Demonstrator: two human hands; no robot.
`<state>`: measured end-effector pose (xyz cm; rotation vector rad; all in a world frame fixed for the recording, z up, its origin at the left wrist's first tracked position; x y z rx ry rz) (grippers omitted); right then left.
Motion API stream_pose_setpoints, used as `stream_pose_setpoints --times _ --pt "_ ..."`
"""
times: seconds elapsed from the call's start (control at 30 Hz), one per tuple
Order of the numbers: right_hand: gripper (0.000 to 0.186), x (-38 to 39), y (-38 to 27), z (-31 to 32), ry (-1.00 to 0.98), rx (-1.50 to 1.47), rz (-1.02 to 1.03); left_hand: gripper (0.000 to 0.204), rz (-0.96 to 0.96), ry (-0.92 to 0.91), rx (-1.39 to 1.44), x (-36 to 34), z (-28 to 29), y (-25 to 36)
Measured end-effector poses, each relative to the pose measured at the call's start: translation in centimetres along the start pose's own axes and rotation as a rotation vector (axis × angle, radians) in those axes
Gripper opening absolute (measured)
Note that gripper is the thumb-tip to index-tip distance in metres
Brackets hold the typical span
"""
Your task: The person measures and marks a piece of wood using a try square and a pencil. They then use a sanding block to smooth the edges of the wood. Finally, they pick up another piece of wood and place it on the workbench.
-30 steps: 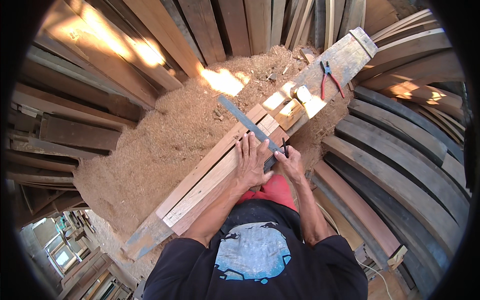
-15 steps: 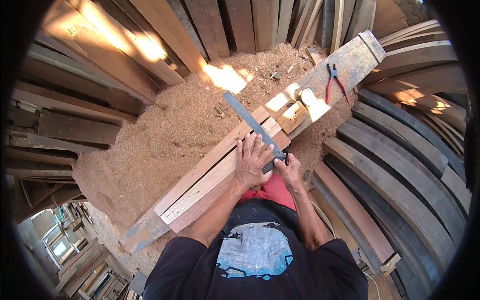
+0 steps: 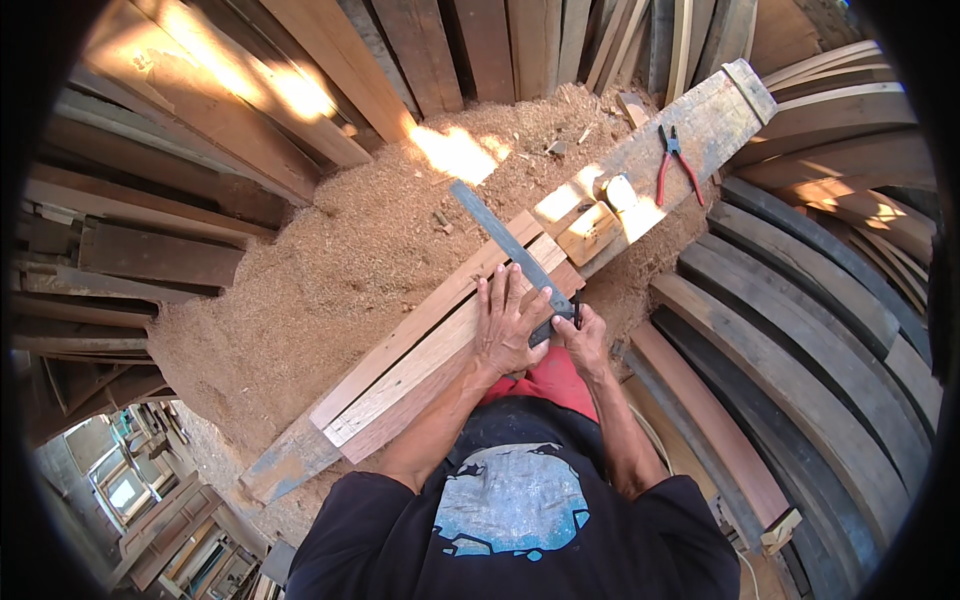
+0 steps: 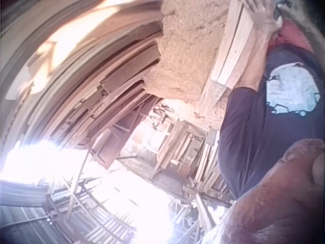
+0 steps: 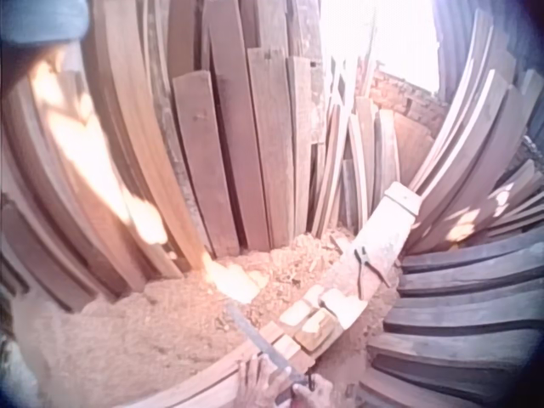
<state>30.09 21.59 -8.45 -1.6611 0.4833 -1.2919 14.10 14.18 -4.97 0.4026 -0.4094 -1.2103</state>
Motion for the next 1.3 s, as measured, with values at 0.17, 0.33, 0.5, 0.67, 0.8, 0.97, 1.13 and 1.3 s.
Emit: stream_pose_setpoints --times 0.17,0.33,0.5,0.67,0.8,0.97,1.13,1.3 --pt "0.012 0.1 -0.2 -0.1 0.020 -0.045 0.013 0.098 -0.035 0.007 -0.041 -0.1 0.0 0.2" --pt "0.012 -0.2 0.4 0.4 -0.013 0.017 0.000 0.117 -0.006 -0.021 0.099 0.0 1.0 0.0" --pt "0.013 0.0 -0.4 0.1 -0.021 -0.009 -0.003 0.120 -0.032 -0.018 0.095 0.1 0.5 -0.7" --pt "0.014 0.0 -0.4 -0.1 -0.019 -0.071 0.010 0.100 -0.033 -0.052 -0.031 -0.1 0.4 -0.2" --pt "0.014 -0.1 0.6 -0.1 0.006 -0.083 0.008 0.093 -0.032 -0.051 -0.036 -0.1 0.0 -0.2" --pt "0.013 0.4 0.1 -0.4 0.000 -0.132 0.001 0.095 -0.023 -0.018 -0.050 0.0 0.2 0.1" --pt "0.011 0.3 0.2 -0.2 -0.008 -0.120 0.010 0.095 -0.030 -0.004 -0.021 0.0 -0.1 -0.1" --pt "0.017 -0.1 1.2 0.0 -0.007 -0.062 0.082 0.096 -0.010 -0.030 -0.025 -0.1 0.2 0.0"
Point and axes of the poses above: each hand's wrist, its own x-axis away from the middle knuckle, its own z-axis out of the back of the hand, y = z × x, the point moved 2 cm from there along -x, towards the middle knuckle, and after that the axes turned 7 degrees about z, right-handed, at the moved point
